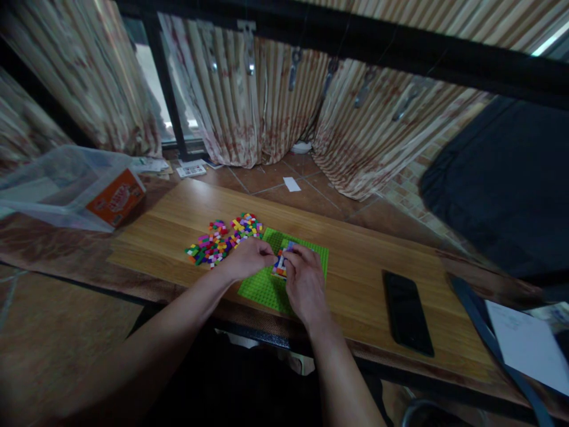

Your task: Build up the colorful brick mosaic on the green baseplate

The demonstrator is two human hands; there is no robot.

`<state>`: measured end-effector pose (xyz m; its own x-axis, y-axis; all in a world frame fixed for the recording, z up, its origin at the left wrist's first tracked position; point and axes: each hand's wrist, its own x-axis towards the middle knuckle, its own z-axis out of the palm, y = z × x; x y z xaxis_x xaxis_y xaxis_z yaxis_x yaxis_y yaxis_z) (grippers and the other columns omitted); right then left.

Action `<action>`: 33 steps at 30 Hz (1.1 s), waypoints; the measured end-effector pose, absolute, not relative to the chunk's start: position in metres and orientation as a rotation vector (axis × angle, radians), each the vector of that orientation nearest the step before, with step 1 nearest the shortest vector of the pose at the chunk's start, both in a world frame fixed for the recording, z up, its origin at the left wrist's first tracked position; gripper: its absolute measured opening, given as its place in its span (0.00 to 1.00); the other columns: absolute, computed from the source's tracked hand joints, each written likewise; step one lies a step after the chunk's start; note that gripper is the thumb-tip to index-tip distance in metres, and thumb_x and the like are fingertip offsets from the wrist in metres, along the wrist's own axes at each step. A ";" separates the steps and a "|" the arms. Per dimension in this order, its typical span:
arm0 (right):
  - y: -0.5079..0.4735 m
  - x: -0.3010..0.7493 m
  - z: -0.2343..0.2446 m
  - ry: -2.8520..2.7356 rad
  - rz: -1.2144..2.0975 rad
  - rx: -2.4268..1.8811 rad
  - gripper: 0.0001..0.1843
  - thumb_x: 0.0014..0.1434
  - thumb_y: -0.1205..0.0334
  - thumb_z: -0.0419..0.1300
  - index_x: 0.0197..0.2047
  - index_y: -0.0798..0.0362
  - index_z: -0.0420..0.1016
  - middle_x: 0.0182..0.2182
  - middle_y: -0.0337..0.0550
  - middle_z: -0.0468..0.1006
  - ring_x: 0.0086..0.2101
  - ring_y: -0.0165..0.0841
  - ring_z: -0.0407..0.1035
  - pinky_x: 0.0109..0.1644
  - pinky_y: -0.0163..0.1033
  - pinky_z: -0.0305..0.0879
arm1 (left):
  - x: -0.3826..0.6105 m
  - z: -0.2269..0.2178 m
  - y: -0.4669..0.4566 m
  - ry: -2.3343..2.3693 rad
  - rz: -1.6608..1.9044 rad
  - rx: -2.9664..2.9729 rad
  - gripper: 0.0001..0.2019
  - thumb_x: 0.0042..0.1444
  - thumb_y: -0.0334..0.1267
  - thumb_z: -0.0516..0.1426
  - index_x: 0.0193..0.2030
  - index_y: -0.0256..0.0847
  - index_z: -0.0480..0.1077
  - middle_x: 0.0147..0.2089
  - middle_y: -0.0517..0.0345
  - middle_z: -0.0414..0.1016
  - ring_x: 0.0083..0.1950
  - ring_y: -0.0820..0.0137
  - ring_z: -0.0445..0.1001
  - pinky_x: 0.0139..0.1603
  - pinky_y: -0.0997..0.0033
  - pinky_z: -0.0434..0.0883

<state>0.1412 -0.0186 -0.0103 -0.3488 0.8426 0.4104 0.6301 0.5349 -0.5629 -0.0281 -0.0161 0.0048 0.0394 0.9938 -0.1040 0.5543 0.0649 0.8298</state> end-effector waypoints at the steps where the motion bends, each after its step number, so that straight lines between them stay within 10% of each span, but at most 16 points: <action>1: -0.018 0.141 -0.011 -2.099 0.401 -1.189 0.16 0.65 0.59 0.51 0.44 0.49 0.81 0.48 0.50 0.76 0.50 0.44 0.68 0.56 0.54 0.65 | -0.027 0.006 -0.017 1.617 0.759 1.588 0.08 0.48 0.33 0.58 0.26 0.36 0.79 0.22 0.59 0.74 0.26 0.72 0.67 0.30 0.73 0.62; 12: -0.021 0.140 -0.002 -1.903 0.467 -1.190 0.14 0.64 0.58 0.53 0.43 0.51 0.80 0.45 0.50 0.77 0.46 0.39 0.71 0.55 0.49 0.67 | -0.038 0.008 -0.017 1.384 1.212 0.874 0.12 0.56 0.41 0.59 0.26 0.35 0.73 0.24 0.61 0.70 0.24 0.78 0.61 0.26 0.77 0.59; 17: -0.025 0.137 0.004 -1.876 0.498 -1.116 0.13 0.65 0.56 0.55 0.43 0.49 0.79 0.45 0.48 0.77 0.47 0.38 0.71 0.55 0.47 0.67 | -0.034 0.029 -0.022 0.897 1.204 0.351 0.17 0.63 0.48 0.54 0.34 0.33 0.73 0.35 0.49 0.76 0.37 0.73 0.74 0.41 0.75 0.71; 33: -0.024 0.127 -0.001 -1.992 0.360 -0.990 0.07 0.61 0.56 0.61 0.40 0.45 0.80 0.48 0.44 0.74 0.49 0.39 0.67 0.54 0.50 0.64 | -0.020 0.029 -0.029 0.554 1.080 0.447 0.23 0.64 0.54 0.48 0.47 0.34 0.71 0.42 0.51 0.73 0.38 0.74 0.71 0.36 0.76 0.66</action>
<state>0.1265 -0.0239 -0.0010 -0.3160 0.7571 0.5718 0.5093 0.6439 -0.5711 -0.0197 -0.0288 0.0293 0.3604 0.9106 -0.2022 -0.6957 0.4069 0.5920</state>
